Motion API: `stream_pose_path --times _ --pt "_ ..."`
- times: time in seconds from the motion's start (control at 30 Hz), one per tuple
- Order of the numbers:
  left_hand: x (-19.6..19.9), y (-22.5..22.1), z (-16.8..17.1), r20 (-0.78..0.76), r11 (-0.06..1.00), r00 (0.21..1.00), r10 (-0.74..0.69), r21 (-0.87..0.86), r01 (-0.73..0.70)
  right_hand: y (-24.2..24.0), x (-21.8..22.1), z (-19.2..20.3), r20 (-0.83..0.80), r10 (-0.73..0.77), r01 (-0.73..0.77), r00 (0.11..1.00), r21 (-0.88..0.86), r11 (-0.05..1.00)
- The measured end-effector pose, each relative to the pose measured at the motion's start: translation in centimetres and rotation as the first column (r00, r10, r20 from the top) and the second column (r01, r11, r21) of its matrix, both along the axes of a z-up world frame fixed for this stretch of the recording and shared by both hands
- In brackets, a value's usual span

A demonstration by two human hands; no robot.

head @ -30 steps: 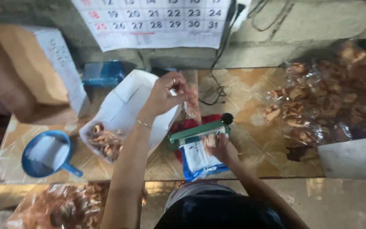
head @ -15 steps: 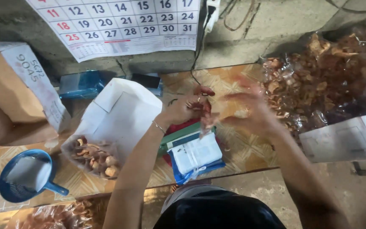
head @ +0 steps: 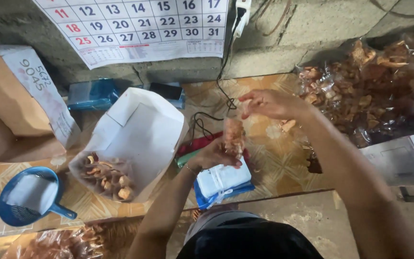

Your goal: Manually scooping fried food into plastic bags, weighing them on a scale, and sealing the bags with a heat sealer.

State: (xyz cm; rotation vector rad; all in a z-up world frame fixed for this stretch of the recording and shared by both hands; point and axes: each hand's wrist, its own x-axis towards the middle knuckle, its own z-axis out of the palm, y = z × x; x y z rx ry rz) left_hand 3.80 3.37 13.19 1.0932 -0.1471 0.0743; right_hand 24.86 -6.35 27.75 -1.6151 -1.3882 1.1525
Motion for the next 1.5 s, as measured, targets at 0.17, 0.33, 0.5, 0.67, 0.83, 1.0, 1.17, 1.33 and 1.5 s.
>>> stream_pose_path --times 0.17,0.33,0.5,0.67,0.83,1.0,1.17,1.33,1.5 --pt "0.1 0.3 1.0 -0.065 0.994 0.997 -0.044 -0.101 0.037 2.0 1.7 -4.7 0.385 0.336 -0.191 0.860 -0.368 0.910" --pt "0.4 0.1 1.8 0.007 0.984 0.995 -0.097 -0.150 0.097 2.3 0.5 -2.3 0.387 0.436 -0.470 0.813 -0.006 0.883" --pt "-0.3 -1.4 5.3 -0.063 0.999 0.998 0.031 0.039 -0.029 1.3 -2.5 -1.4 0.525 0.428 -0.508 0.735 0.009 0.861" --pt "-2.7 -1.2 12.8 0.101 0.981 0.979 -0.175 -0.069 0.182 -1.2 -3.4 7.2 0.279 0.479 -0.313 0.833 -0.476 0.822" --pt "-2.1 -0.5 2.2 -0.009 0.985 1.000 -0.001 0.173 0.002 -2.9 -3.7 -1.1 0.546 0.394 -0.579 0.740 0.218 0.786" --pt "-5.2 -0.3 -0.5 -0.242 0.697 0.948 0.205 0.717 0.032 -3.8 -7.1 -15.4 0.826 0.183 -0.599 0.533 0.216 0.771" --pt "-7.1 -2.3 -2.2 0.294 0.334 0.892 0.344 0.849 -0.409 -4.0 -6.4 -20.1 0.894 0.133 -0.561 0.427 0.147 0.815" --pt "-6.7 -2.8 -5.9 0.281 -0.294 0.883 0.377 0.940 -0.174 -4.3 -4.7 -21.3 0.835 0.233 -0.527 0.499 0.079 0.846" --pt "-8.1 -1.0 -6.4 0.433 -0.509 0.868 0.242 0.819 -0.267 -6.0 -5.6 -20.1 0.834 0.071 -0.423 0.548 0.202 0.883"
